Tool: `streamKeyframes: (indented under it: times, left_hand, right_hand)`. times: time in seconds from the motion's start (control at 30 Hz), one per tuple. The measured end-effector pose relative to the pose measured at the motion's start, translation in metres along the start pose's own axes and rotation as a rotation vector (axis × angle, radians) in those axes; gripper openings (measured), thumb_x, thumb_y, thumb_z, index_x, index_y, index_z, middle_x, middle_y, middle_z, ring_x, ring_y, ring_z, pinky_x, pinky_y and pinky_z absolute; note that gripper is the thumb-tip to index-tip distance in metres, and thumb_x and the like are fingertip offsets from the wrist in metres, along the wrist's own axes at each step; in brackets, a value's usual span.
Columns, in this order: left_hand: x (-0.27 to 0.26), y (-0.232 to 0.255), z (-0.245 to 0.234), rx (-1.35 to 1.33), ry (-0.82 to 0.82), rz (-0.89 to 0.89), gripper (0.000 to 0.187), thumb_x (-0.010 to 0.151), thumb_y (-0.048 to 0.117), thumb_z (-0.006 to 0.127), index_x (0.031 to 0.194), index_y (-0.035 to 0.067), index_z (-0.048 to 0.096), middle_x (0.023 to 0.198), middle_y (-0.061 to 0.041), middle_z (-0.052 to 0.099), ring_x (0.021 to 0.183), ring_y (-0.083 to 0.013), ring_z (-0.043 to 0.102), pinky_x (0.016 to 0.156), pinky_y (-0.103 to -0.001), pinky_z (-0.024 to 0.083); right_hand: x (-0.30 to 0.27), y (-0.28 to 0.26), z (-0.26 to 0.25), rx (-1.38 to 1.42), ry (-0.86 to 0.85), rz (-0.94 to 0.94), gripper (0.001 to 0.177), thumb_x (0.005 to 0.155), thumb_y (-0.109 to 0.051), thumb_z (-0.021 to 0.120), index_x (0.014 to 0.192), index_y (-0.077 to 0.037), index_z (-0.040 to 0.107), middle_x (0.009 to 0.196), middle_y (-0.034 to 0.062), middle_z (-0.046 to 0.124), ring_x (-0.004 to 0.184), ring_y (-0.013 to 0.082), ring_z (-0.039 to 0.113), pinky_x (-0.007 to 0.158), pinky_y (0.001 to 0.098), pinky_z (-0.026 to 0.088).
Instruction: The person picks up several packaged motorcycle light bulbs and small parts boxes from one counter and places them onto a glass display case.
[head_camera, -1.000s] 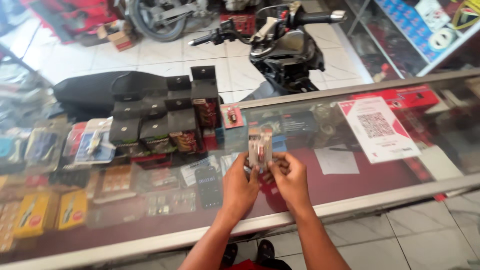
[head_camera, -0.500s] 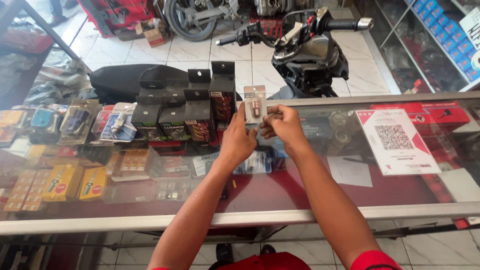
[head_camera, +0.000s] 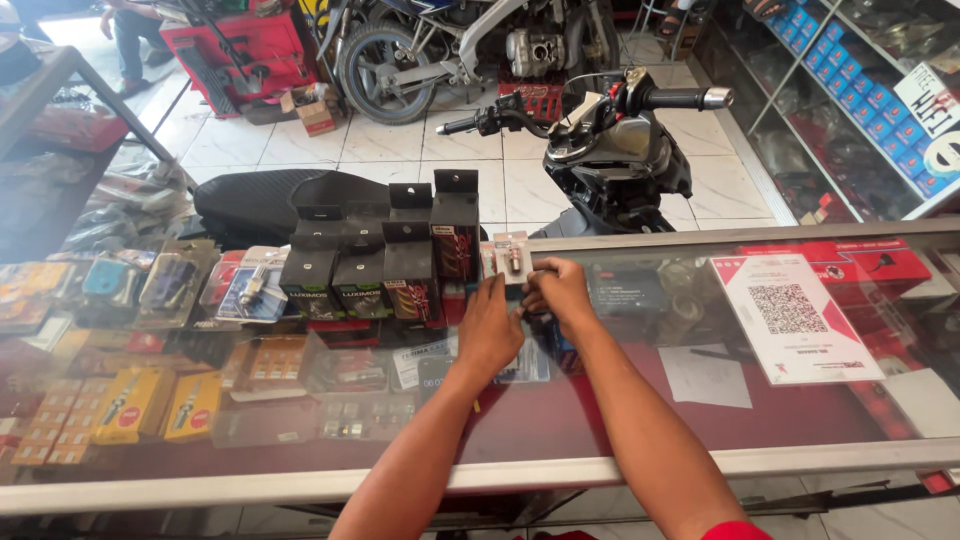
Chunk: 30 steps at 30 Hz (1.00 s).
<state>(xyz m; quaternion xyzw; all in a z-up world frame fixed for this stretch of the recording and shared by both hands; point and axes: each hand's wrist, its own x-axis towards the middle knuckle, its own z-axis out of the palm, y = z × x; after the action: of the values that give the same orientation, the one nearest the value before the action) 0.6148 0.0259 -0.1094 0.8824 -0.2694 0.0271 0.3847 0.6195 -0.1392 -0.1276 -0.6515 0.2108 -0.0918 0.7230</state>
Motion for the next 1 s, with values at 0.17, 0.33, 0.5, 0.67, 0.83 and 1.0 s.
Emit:
streamKeyframes:
  times: [0.17, 0.33, 0.5, 0.67, 0.83, 1.0]
  left_hand:
    - [0.001, -0.002, 0.000, 0.026, 0.030, 0.018, 0.071, 0.084, 0.013, 0.074, 0.144, -0.006, 0.040, 0.143, -0.026, 0.046, 0.131, -0.0433, 0.047, 0.106, -0.047, 0.043]
    - [-0.001, -0.006, 0.001, 0.022, 0.052, 0.036, 0.072, 0.082, 0.013, 0.075, 0.142, -0.009, 0.040, 0.144, -0.029, 0.044, 0.131, -0.0461, 0.046, 0.106, -0.048, 0.043]
    - [-0.001, -0.004, -0.001, 0.009, 0.030, 0.019, 0.073, 0.082, 0.011, 0.075, 0.143, -0.007, 0.040, 0.144, -0.029, 0.043, 0.132, -0.0465, 0.046, 0.108, -0.049, 0.042]
    - [-0.002, -0.004, -0.001, 0.010, 0.025, 0.025, 0.074, 0.082, 0.011, 0.075, 0.144, -0.007, 0.039, 0.145, -0.030, 0.043, 0.132, -0.0466, 0.045, 0.108, -0.049, 0.040]
    - [-0.002, -0.002, -0.001, 0.028, 0.017, 0.016, 0.074, 0.082, 0.012, 0.075, 0.144, -0.006, 0.040, 0.145, -0.029, 0.043, 0.131, -0.0457, 0.046, 0.108, -0.049, 0.041]
    - [-0.001, -0.001, -0.001, 0.035, 0.012, 0.016, 0.075, 0.082, 0.013, 0.075, 0.144, -0.007, 0.039, 0.147, -0.028, 0.042, 0.130, -0.0452, 0.046, 0.108, -0.048, 0.041]
  right_hand:
    - [-0.005, -0.004, 0.005, -0.108, -0.019, -0.014, 0.033, 0.092, -0.008, 0.064, 0.123, 0.005, 0.066, 0.079, 0.0106, 0.073, 0.054, 0.0155, 0.066, 0.046, 0.0268, 0.049]
    - [-0.015, -0.010, 0.010, -0.140, -0.040, -0.023, 0.033, 0.093, -0.011, 0.064, 0.123, 0.002, 0.070, 0.077, 0.0066, 0.073, 0.052, 0.0130, 0.066, 0.045, 0.0253, 0.047]
    - [-0.019, -0.013, 0.013, -0.189, -0.034, -0.071, 0.034, 0.094, -0.010, 0.066, 0.126, 0.001, 0.067, 0.078, 0.0066, 0.074, 0.052, 0.0124, 0.066, 0.046, 0.0251, 0.048]
    - [-0.022, -0.015, 0.014, -0.213, -0.028, -0.093, 0.033, 0.094, -0.009, 0.066, 0.126, 0.001, 0.067, 0.078, 0.0072, 0.073, 0.054, 0.0123, 0.066, 0.047, 0.0256, 0.049]
    - [-0.022, -0.014, 0.013, -0.259, -0.013, -0.114, 0.027, 0.094, -0.010, 0.068, 0.118, 0.003, 0.069, 0.079, 0.0074, 0.072, 0.055, 0.0132, 0.067, 0.047, 0.0266, 0.050]
    - [-0.018, -0.009, 0.012, -0.291, -0.007, -0.129, 0.021, 0.093, -0.011, 0.069, 0.108, 0.004, 0.070, 0.080, 0.0079, 0.073, 0.056, 0.0136, 0.067, 0.047, 0.0272, 0.051]
